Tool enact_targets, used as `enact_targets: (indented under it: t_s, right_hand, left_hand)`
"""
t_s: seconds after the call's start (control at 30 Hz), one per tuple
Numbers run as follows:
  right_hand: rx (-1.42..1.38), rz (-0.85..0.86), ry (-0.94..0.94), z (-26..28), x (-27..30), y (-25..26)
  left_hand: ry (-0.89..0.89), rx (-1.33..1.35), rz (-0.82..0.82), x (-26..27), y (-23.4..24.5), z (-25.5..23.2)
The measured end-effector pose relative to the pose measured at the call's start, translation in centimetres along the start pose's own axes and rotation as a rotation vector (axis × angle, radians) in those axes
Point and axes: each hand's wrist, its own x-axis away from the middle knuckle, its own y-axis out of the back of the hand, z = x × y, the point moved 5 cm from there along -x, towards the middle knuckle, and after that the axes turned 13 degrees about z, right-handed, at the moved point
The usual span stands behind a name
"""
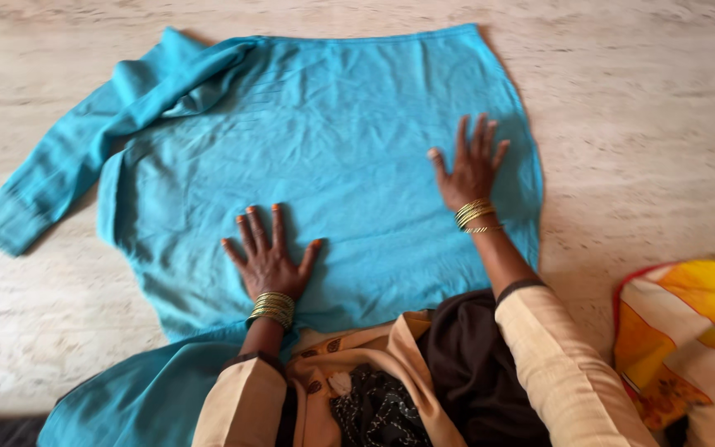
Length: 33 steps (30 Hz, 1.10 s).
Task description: The person folds a blue shirt by hand on the floor, smoothing the fabric and tucking the sleeves and sides to form a square.
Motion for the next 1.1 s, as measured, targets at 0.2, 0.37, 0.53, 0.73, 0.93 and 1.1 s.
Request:
enact_targets:
  t_s: [0.2, 0.37, 0.53, 0.73, 0.93, 1.1]
  right_hand:
    - [0.056, 0.158, 0.417, 12.2, 3.3, -2.9]
    - [0.066, 0.174, 0.435, 12.6, 3.7, -2.6]
    - [0.069, 0.156, 0.426, 12.5, 3.4, -2.8]
    - [0.065, 0.143, 0.442, 12.6, 3.4, -2.6]
    - [0.042, 0.141, 0.449, 12.7, 3.5, -2.5]
    - [0.062, 0.146, 0.441, 12.6, 3.5, -2.8]
  left_hand:
    - [0.02, 0.058, 0.028, 0.3, 0.8, -0.2]
    - [0.027, 0.058, -0.01, 0.4, 0.9, -0.3]
    - [0.042, 0.123, 0.009, -0.2, 0.9, 0.0]
    - [0.449, 0.063, -0.518, -7.3, 4.0, 10.6]
    - [0.666, 0.508, -0.361, -12.1, 6.6, 26.3]
    - [0.538, 0.724, -0.375, -14.3, 6.4, 28.3]
